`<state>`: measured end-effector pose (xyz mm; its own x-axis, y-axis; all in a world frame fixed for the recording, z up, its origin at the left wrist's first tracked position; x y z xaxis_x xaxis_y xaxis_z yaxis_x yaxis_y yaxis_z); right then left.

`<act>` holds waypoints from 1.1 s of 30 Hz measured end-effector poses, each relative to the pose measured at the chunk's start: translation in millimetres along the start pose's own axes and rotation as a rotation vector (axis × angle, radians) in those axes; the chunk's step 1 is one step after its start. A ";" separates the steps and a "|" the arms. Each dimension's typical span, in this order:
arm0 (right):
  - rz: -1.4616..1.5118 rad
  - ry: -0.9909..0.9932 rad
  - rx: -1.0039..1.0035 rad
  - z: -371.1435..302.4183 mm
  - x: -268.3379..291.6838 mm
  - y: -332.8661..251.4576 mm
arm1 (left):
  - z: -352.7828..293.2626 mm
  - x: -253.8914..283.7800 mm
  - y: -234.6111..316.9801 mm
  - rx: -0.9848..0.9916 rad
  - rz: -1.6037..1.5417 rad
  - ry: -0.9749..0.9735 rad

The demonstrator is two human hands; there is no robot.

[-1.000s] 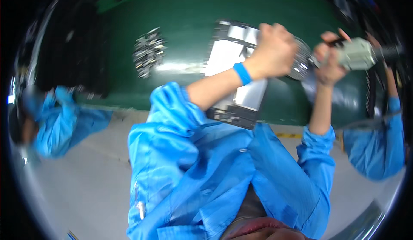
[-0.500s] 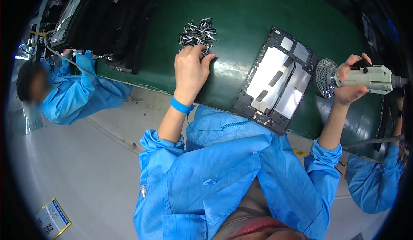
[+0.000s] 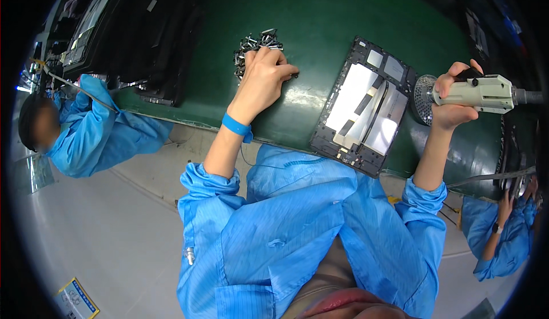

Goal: Assembling electronic tablet-like devices on a production line using an electric screwdriver.

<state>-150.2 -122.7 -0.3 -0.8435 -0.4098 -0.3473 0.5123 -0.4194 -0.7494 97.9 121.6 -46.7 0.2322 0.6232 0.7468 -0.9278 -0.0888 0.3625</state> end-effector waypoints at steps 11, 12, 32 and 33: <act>0.085 -0.010 0.010 8.0 -1.4 -1.1 | 41.8 -16.1 12.0 0.447 -0.689 0.062; 0.089 -0.010 0.010 7.8 -5.0 -1.9 | 43.9 -22.1 10.7 0.642 -0.938 0.044; 0.347 -0.063 -0.069 38.2 -80.6 -8.9 | 123.9 -99.4 26.2 0.409 -0.431 -0.120; 0.360 -0.053 -0.082 38.3 -82.9 -11.3 | 124.9 -97.2 27.2 0.363 -0.409 -0.118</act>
<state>-79.9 -115.0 58.6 -0.6007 -0.5616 -0.5690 0.7586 -0.1755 -0.6275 86.6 -38.4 -39.8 0.6025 0.5739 0.5546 -0.5996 -0.1331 0.7892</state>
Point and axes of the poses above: each hand's wrist, its own z-axis towards the middle knuckle, its own x-axis out of the back of the hand, y = z × x, the point moved 2 cm from there along z, towards the middle knuckle, and after that the axes turned 13 degrees about y, right-handed, at the moved point
